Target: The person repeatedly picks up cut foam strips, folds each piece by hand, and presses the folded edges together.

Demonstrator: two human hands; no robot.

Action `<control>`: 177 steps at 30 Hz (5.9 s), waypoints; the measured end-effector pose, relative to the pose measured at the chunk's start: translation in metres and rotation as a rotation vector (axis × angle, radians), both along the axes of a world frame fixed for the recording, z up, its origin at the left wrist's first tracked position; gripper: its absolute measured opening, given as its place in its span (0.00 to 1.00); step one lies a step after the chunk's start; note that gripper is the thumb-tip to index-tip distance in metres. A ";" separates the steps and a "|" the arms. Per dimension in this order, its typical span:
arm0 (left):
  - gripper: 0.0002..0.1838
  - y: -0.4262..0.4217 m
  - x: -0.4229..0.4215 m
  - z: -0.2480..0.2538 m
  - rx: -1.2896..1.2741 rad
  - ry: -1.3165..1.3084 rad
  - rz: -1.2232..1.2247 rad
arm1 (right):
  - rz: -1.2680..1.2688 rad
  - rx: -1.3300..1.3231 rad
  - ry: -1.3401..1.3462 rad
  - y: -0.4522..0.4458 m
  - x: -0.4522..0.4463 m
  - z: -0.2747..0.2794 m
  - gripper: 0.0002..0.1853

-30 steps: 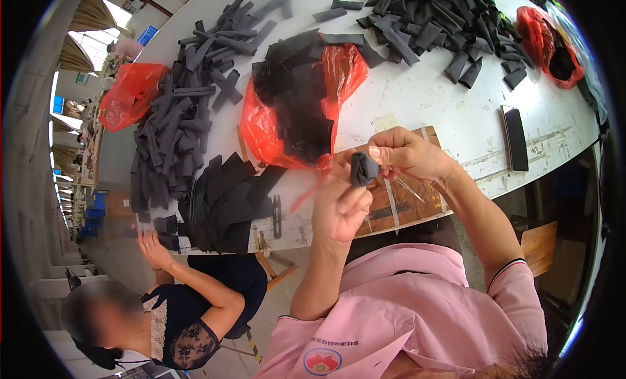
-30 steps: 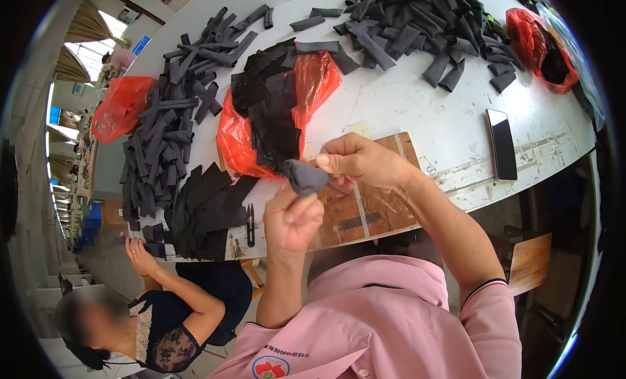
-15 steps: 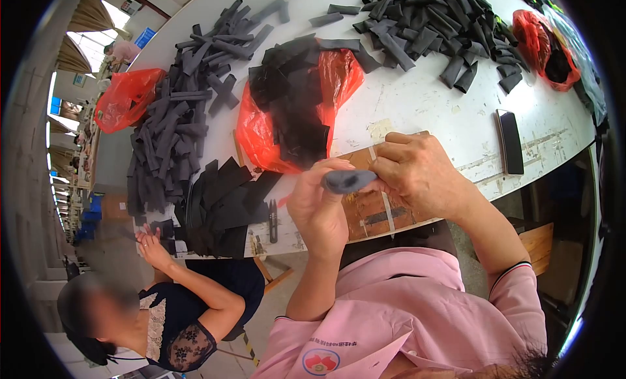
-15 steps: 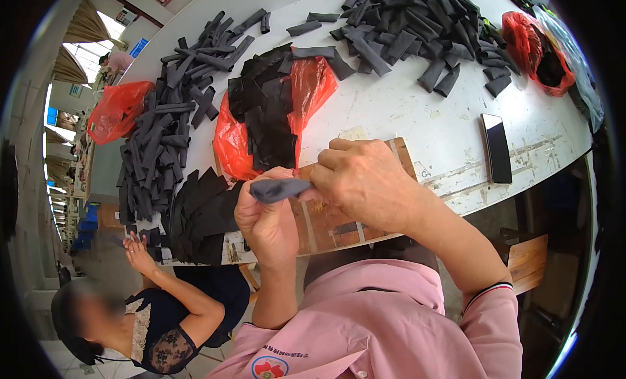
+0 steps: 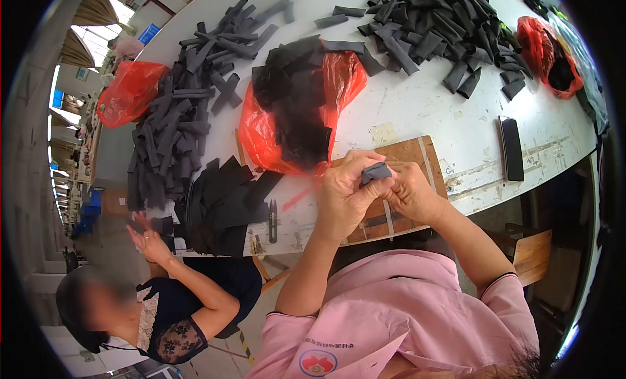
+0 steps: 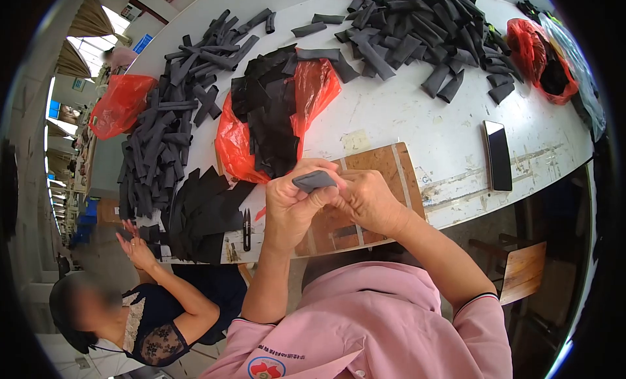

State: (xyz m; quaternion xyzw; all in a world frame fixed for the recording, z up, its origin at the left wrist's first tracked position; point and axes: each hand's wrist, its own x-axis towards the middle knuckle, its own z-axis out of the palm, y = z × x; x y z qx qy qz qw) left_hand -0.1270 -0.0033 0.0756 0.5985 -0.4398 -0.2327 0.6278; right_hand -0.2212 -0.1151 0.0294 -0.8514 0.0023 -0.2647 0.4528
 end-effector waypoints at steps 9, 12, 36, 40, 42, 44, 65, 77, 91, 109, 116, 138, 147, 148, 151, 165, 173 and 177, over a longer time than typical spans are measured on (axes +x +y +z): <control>0.06 0.006 -0.012 0.008 -0.084 0.185 0.067 | 0.052 -0.060 -0.027 -0.004 0.000 -0.008 0.12; 0.08 0.004 -0.005 0.005 -0.229 0.067 0.065 | 0.070 -0.068 0.044 -0.007 -0.006 0.012 0.12; 0.07 0.007 0.000 0.018 -0.019 -0.172 0.130 | -0.083 -0.129 -0.006 0.003 -0.006 -0.016 0.13; 0.09 0.010 -0.008 0.009 -0.116 0.089 0.135 | -0.095 -0.180 0.005 0.000 -0.005 -0.011 0.14; 0.09 0.009 -0.007 0.008 -0.250 0.104 0.109 | -0.076 -0.190 0.051 -0.002 -0.008 -0.003 0.14; 0.09 0.009 -0.009 0.007 -0.353 0.189 0.094 | -0.052 -0.188 0.104 -0.003 -0.010 0.009 0.14; 0.09 0.022 0.010 0.024 -0.188 -0.010 0.128 | 0.003 -0.314 0.192 0.000 -0.011 0.031 0.14; 0.06 0.022 0.007 0.015 -0.193 -0.086 0.186 | 0.014 -0.245 0.136 -0.002 0.000 0.009 0.16; 0.05 0.041 -0.031 -0.009 -0.280 -0.131 0.505 | 0.119 -0.132 -0.152 -0.020 0.000 0.070 0.15; 0.09 0.017 0.123 -0.066 0.218 -0.012 0.690 | -0.583 0.612 0.334 -0.024 -0.073 -0.035 0.18; 0.16 -0.011 0.152 -0.120 0.794 -0.273 0.776 | -0.504 0.666 0.315 0.002 -0.084 -0.030 0.17; 0.09 0.060 0.122 -0.064 -0.009 -0.274 0.768 | 0.039 0.004 0.277 0.072 -0.011 0.025 0.08; 0.10 0.044 0.148 -0.121 0.244 -0.493 0.780 | 0.083 0.050 0.314 0.079 -0.003 0.016 0.08; 0.10 0.044 0.142 -0.114 0.134 -0.606 0.811 | 0.066 0.052 0.321 0.078 -0.004 0.016 0.07; 0.09 0.064 0.124 -0.081 0.196 -0.004 0.644 | -0.030 -0.063 0.177 0.075 0.001 0.019 0.06; 0.19 0.133 0.007 -0.038 0.113 0.856 -0.071 | 0.363 0.939 0.484 0.063 0.007 0.024 0.04; 0.16 0.129 0.010 -0.033 0.213 1.033 -0.150 | 0.366 0.690 0.481 0.047 -0.010 0.018 0.06; 0.10 0.128 0.012 -0.022 0.368 0.901 -0.228 | 0.400 0.588 0.502 0.046 -0.008 0.021 0.05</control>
